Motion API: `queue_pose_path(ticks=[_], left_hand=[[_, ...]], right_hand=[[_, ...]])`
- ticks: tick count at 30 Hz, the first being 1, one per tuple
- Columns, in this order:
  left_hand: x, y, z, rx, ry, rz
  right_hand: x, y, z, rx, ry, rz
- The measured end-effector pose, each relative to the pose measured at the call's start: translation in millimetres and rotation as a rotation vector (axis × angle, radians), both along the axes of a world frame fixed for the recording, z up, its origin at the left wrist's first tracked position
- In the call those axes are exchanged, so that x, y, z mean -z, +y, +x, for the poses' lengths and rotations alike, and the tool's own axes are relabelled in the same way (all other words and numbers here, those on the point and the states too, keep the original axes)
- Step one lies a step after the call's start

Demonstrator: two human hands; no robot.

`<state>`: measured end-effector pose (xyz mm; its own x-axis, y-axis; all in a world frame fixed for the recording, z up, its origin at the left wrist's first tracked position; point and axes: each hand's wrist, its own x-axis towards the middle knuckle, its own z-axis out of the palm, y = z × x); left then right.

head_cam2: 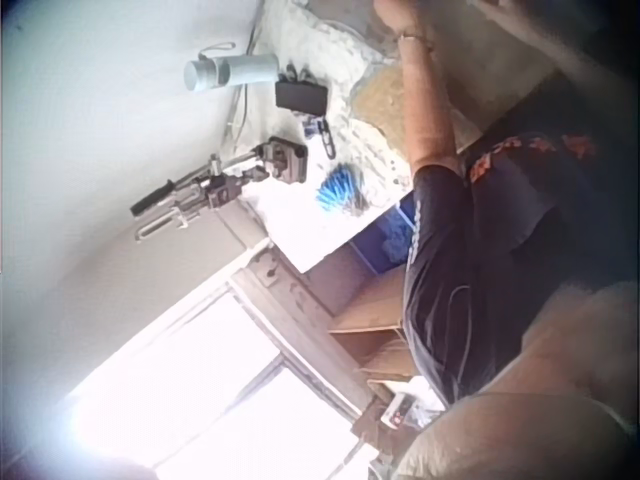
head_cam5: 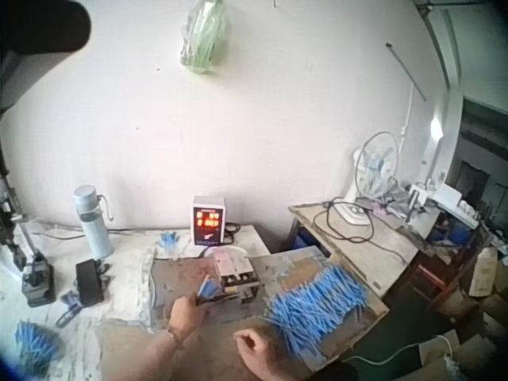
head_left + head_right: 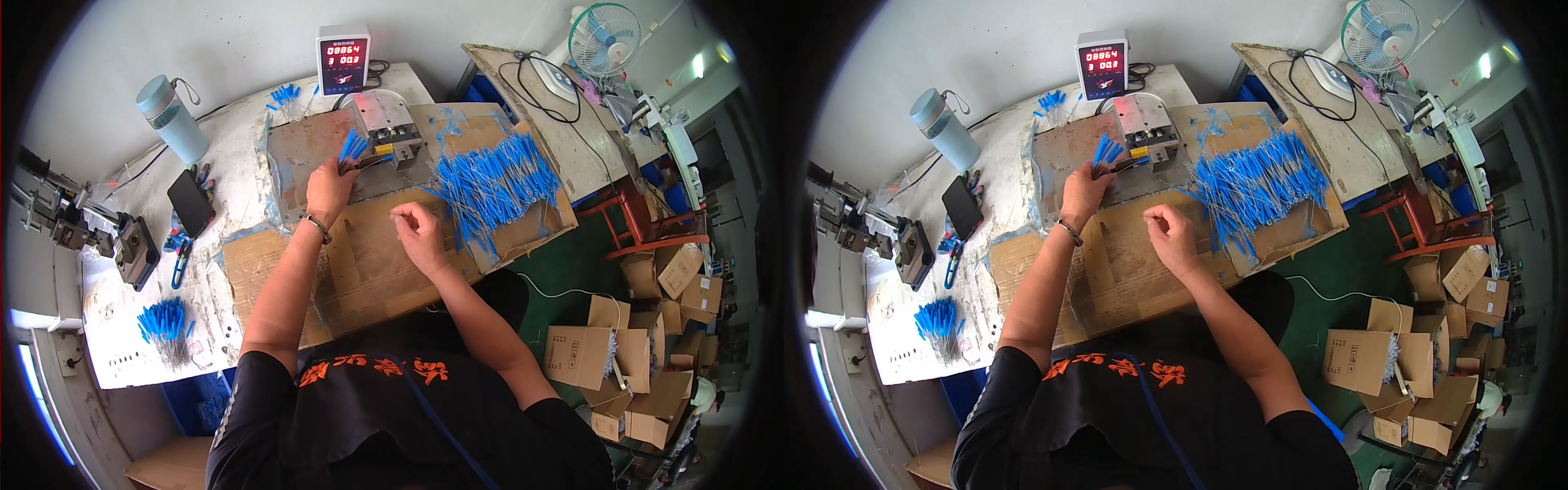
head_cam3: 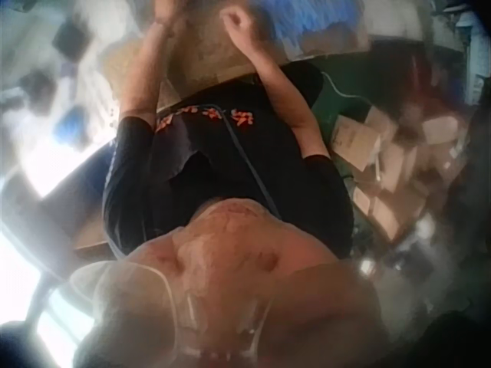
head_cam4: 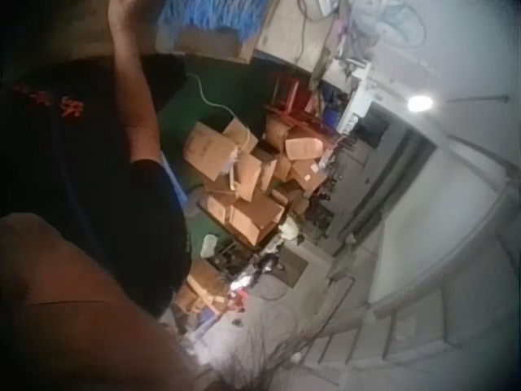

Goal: Assembling and checking small electronic wire bundles at a workbench.

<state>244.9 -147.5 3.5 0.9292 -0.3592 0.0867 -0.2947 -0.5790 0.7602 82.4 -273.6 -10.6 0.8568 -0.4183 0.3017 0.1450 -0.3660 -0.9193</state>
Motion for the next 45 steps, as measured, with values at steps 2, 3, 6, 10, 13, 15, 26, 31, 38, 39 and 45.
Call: queue_pose_path(ticks=[2,3,6,10,13,15,26,31,38,39,45], left_hand=[[-6,-2,-3,0.002,0.001,0.005],[-8,-3,-4,0.001,0.002,0.01],[0,-2,1,-0.005,-0.032,-0.008],[3,0,1,0.004,-0.05,-0.051],[-2,7,-9,-0.018,0.002,-0.139],[-5,20,-27,-0.03,0.008,-0.295],[-12,90,-178,0.051,0.355,-0.718],[-15,93,-198,0.123,0.437,-0.785],[-8,92,-206,0.11,0.418,-0.802],[-6,92,-207,0.108,0.415,-0.789],[-8,93,-212,0.115,0.384,-0.73]], right_hand=[[0,-1,0,0.002,-0.002,0.004],[0,-2,0,0.001,-0.005,0.007],[-2,-1,-1,-0.007,0.01,0.031],[0,0,-2,-0.005,0.007,0.032],[-1,-1,-1,-0.031,0.027,0.067],[-8,-2,-6,-0.091,0.152,0.245],[-60,24,-61,-0.298,0.173,0.645],[-66,27,-79,-0.316,0.129,0.629],[-75,35,-91,-0.288,0.156,0.606],[-76,37,-93,-0.271,0.172,0.617],[-67,36,-92,-0.26,0.18,0.59]])
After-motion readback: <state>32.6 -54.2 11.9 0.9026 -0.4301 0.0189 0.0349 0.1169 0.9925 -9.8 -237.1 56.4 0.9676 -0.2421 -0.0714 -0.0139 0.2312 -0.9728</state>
